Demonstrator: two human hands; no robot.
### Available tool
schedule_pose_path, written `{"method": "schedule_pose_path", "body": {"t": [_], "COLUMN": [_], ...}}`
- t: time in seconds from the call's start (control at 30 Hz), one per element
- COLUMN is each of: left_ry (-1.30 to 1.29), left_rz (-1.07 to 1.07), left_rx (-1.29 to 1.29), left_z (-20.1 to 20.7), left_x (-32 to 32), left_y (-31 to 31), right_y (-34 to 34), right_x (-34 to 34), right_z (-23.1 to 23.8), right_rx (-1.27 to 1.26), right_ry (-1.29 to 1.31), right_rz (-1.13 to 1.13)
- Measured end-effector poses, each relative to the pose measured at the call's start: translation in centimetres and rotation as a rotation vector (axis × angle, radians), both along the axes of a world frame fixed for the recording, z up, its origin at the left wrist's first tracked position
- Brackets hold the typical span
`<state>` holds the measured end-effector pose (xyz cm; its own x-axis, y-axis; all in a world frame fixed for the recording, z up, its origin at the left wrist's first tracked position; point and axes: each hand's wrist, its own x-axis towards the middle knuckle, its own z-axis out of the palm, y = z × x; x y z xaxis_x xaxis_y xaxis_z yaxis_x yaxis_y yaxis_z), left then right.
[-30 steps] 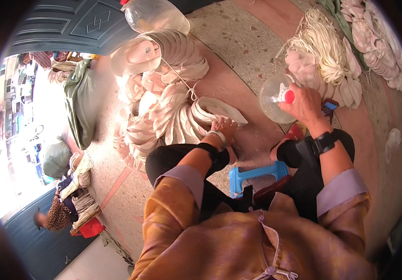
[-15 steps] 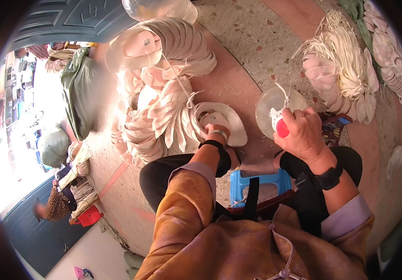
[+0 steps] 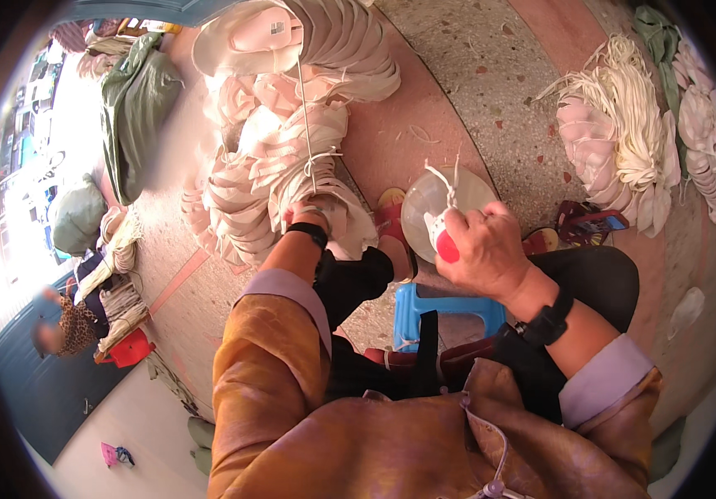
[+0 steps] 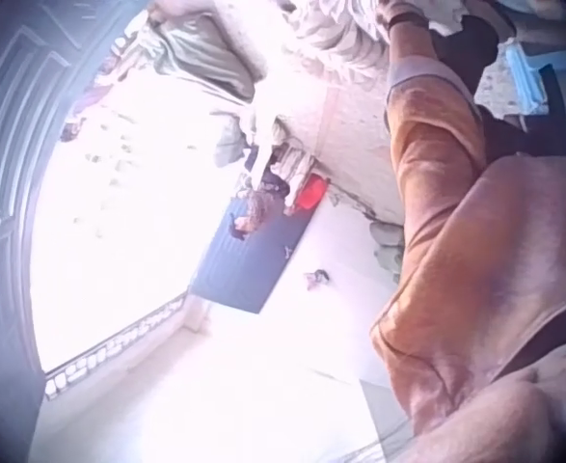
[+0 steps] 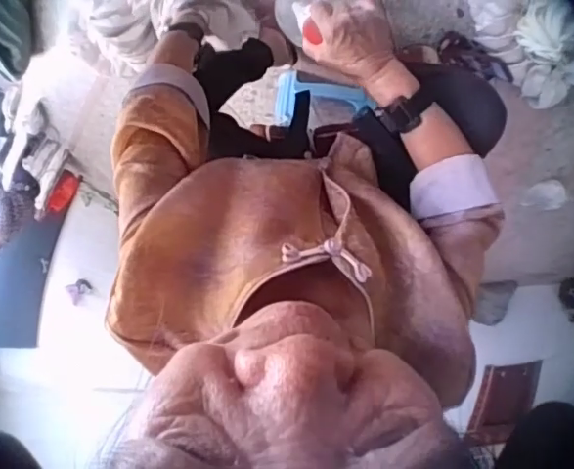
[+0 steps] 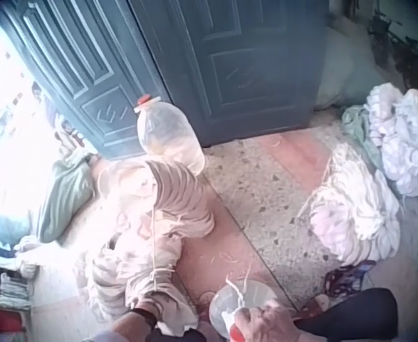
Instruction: Manually assemble and lace white sneakers.
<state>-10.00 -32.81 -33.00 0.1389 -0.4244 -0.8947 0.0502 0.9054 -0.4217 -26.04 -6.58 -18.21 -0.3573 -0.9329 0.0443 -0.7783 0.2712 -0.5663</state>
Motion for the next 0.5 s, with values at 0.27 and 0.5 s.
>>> {"method": "schedule_pose_path", "body": {"t": [0.27,0.5], "left_ry": [0.607,1.138], "left_rz": [0.076,0.298], "left_rx": [0.495,0.517], "left_z": [8.7,23.7], "left_x": [-3.3,-6.6], "left_y": [-0.8,-0.8], "right_y": [-2.0,0.3], "right_x": [-1.4,-0.4], "right_z": [-0.3,-0.8], "right_rx": [0.131,0.177], "right_ry": [0.014,0.047], "right_rz": [-0.255,-0.197]}}
